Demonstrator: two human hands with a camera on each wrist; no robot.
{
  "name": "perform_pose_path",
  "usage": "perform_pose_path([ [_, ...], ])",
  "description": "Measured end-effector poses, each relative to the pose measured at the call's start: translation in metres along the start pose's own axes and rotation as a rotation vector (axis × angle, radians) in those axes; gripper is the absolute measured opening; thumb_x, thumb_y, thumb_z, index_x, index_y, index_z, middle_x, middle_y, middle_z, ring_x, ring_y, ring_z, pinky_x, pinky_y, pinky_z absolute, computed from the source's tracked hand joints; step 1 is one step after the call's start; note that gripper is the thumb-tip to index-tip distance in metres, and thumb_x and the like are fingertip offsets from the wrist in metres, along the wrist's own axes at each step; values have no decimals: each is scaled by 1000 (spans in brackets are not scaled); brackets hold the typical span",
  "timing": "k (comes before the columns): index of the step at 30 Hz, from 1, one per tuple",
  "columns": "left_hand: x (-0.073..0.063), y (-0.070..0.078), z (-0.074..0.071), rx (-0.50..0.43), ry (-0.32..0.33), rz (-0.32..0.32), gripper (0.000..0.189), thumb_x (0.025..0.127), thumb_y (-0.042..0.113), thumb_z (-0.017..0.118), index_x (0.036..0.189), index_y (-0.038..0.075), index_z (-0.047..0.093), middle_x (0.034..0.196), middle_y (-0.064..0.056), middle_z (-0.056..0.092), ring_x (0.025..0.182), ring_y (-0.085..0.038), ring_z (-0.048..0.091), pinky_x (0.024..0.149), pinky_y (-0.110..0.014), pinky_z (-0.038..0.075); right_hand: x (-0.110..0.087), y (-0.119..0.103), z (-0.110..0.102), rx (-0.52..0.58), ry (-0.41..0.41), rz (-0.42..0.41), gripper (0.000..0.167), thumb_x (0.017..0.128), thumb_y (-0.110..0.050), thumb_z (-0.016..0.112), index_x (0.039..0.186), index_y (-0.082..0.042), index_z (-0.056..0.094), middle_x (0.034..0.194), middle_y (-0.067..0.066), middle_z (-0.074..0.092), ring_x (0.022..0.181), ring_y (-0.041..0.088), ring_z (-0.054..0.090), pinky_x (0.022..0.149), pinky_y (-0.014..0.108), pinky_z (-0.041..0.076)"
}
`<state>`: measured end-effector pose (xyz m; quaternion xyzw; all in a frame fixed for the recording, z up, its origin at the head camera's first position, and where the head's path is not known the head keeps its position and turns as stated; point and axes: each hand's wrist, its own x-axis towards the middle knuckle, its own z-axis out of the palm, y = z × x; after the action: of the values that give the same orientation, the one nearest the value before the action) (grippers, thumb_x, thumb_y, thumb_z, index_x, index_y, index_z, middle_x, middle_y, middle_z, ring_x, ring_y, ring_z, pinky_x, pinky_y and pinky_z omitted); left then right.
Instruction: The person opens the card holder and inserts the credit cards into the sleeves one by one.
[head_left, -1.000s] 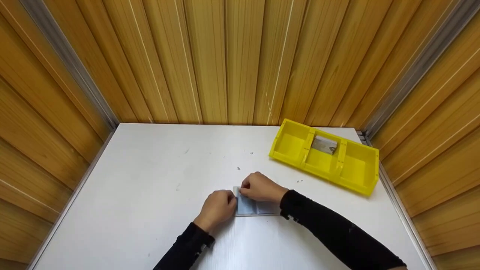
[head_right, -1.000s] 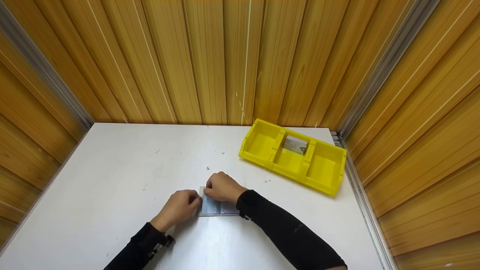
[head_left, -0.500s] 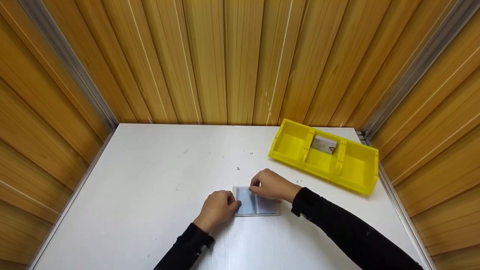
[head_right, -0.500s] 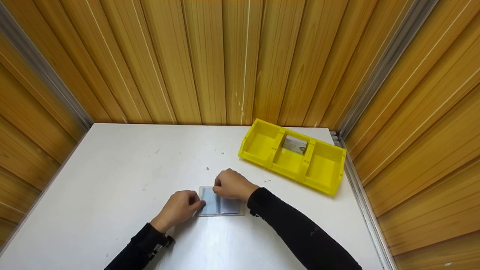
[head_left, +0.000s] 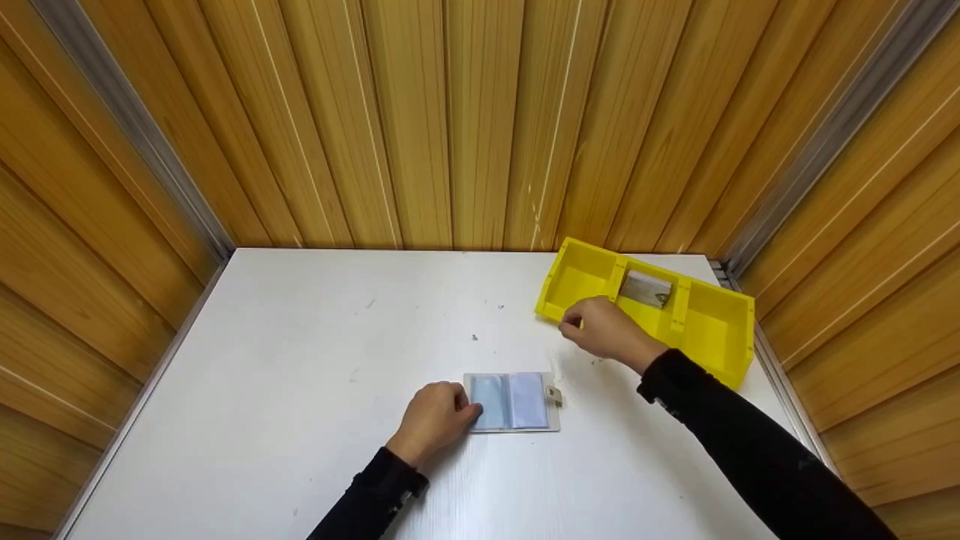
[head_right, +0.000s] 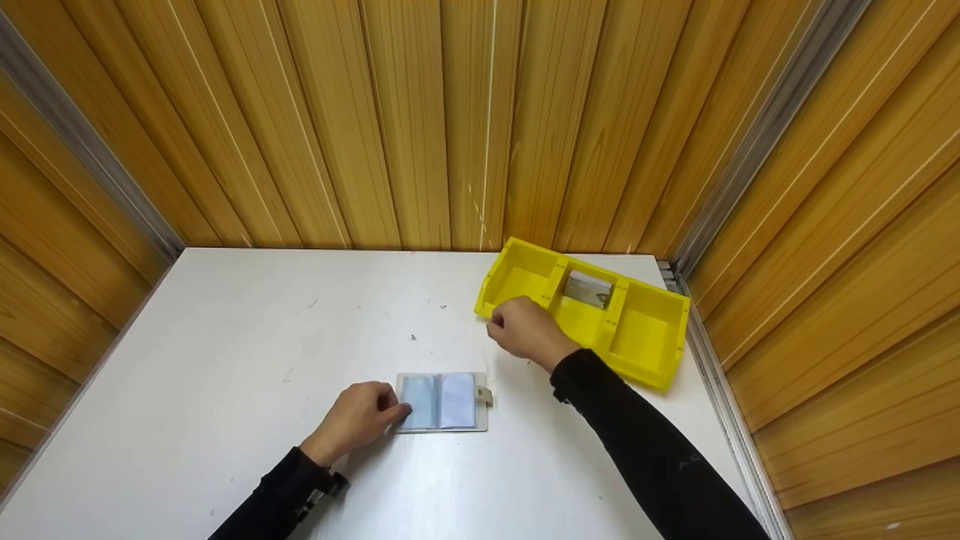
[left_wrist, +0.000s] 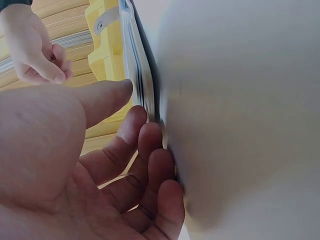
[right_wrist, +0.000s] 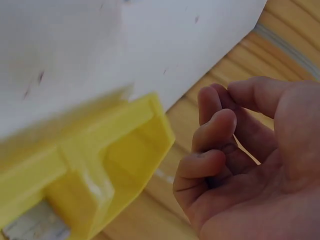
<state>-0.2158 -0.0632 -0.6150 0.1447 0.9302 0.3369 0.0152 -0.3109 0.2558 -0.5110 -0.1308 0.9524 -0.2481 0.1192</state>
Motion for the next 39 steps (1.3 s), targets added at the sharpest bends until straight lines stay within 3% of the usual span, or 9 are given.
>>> perform_pose_path([
  [6, 1, -1, 1, 6, 5, -4, 32, 95, 28, 81, 70, 18, 64, 69, 10, 54, 68, -9, 48, 67, -28, 43, -3, 32, -34, -71, 95, 36, 28, 108, -22, 67, 119, -2, 83, 104, 12, 78, 86, 23, 64, 79, 34, 55],
  [10, 1, -1, 0, 9, 2, -2, 32, 95, 28, 82, 71, 17, 65, 70, 9, 56, 69, -9, 49, 67, -28, 45, -5, 52, -52, -65, 99, 121, 31, 109, -24, 66, 126, -1, 79, 108, 13, 75, 89, 25, 63, 80, 35, 54],
  [14, 1, -2, 0, 9, -5, -7, 31, 95, 28, 82, 71, 17, 66, 70, 8, 58, 68, -9, 50, 67, -28, 45, -4, 72, -64, -48, 107, 176, 27, 109, -23, 65, 119, -2, 79, 98, 13, 67, 87, 27, 61, 77, 36, 50],
  [20, 1, -2, 0, 5, -10, -6, 32, 95, 27, 82, 69, 17, 67, 68, 9, 57, 68, -9, 50, 67, -28, 45, -2, 102, -78, -78, 127, 201, 31, 108, -23, 66, 123, 0, 79, 115, 22, 76, 92, 29, 66, 82, 39, 58],
  [26, 0, -3, 1, 1, -17, -7, 32, 96, 27, 82, 69, 18, 67, 68, 9, 57, 67, -8, 49, 66, -27, 44, 1, 128, -84, -122, 167, 213, 28, 106, -20, 65, 114, 3, 79, 105, 22, 79, 81, 27, 67, 73, 38, 55],
  [34, 1, -2, 0, 7, -30, -23, 36, 98, 29, 81, 68, 19, 64, 69, 10, 55, 68, -8, 50, 67, -28, 44, 8, 146, -79, -192, 180, 250, 29, 107, -19, 69, 113, 7, 78, 107, 26, 77, 86, 32, 64, 82, 47, 56],
  [39, 1, -2, 0, 2, -15, -15, 37, 97, 28, 82, 67, 19, 63, 68, 9, 54, 67, -9, 49, 67, -29, 44, 14, 151, -75, -262, 204, 220, 25, 105, -15, 71, 107, 9, 78, 100, 27, 76, 82, 33, 64, 82, 52, 57],
])
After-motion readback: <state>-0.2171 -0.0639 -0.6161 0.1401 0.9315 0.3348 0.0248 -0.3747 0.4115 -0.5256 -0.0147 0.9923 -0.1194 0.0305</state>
